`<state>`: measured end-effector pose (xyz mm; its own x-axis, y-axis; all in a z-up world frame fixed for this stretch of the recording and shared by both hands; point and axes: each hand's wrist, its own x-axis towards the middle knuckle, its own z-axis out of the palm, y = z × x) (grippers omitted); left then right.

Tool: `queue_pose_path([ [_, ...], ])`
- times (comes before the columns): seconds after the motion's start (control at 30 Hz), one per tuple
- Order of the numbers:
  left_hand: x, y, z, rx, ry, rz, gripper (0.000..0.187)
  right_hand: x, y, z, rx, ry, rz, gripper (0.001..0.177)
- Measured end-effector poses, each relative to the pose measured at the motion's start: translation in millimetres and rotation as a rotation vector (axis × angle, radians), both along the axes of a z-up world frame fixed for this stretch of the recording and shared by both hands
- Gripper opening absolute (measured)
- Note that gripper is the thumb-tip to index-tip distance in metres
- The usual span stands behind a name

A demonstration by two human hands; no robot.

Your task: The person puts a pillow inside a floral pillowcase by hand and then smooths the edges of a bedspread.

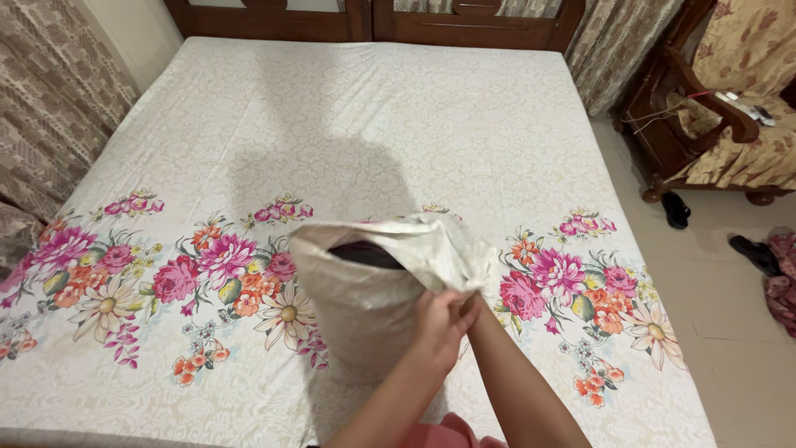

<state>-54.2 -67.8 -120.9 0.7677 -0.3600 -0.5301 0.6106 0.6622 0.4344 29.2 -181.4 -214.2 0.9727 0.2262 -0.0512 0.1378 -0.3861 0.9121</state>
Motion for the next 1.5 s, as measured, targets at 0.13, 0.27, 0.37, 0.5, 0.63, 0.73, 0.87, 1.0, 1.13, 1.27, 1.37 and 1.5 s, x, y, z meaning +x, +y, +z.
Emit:
queue_pose_path([
  [0.13,-1.0,31.4,-15.7,0.068,-0.041,-0.149,0.029,16.7,9.6,8.1,0.904,0.007,-0.021,0.056],
  [0.27,40.4,44.7,-37.7,0.308,-0.407,-0.027,0.028,-1.8,32.0,14.5,1.301,0.079,-0.096,0.051],
  [0.37,64.2,53.6,-41.9,0.385,-0.658,0.015,0.025,-40.0,50.5,42.7,1.418,0.136,-0.095,0.048],
  [0.5,62.6,62.9,-31.6,0.808,-1.163,0.009,0.022,-109.5,68.9,104.6,1.497,-0.206,0.217,0.053],
  [0.63,52.4,61.9,-19.8,1.158,-1.432,0.022,0.033,-145.0,61.1,129.6,1.683,-0.357,0.17,0.033],
  [0.73,48.0,56.1,-14.3,1.231,-1.515,-0.159,0.034,-131.8,50.5,134.4,1.752,-0.515,-0.145,0.032],
  [0.87,43.2,47.7,3.2,1.341,-1.468,-0.164,0.037,-106.0,44.1,151.1,1.771,-0.676,-0.116,0.044],
  [1.0,50.9,53.1,17.6,1.324,-1.599,-0.15,0.064,-92.7,39.1,155.6,1.712,-0.574,-0.284,0.037],
  [1.13,110.4,34.3,9.3,1.626,-1.504,-0.437,0.084,-94.3,40.0,137.5,1.695,-0.332,-0.195,0.044],
  [1.27,163.7,17.9,-46.8,1.887,-1.53,-0.577,0.05,-94.7,43.9,126.8,1.766,-0.293,-0.214,0.031],
  [1.37,201.3,6.2,-98.7,1.954,-1.623,-0.507,0.058,-102.6,53.1,123.0,1.822,-0.247,-0.212,0.022],
  [1.5,209.0,4.2,-123.0,1.856,-1.761,-0.421,0.06,-117.1,67.1,120.1,1.716,-0.213,-0.101,0.029],
])
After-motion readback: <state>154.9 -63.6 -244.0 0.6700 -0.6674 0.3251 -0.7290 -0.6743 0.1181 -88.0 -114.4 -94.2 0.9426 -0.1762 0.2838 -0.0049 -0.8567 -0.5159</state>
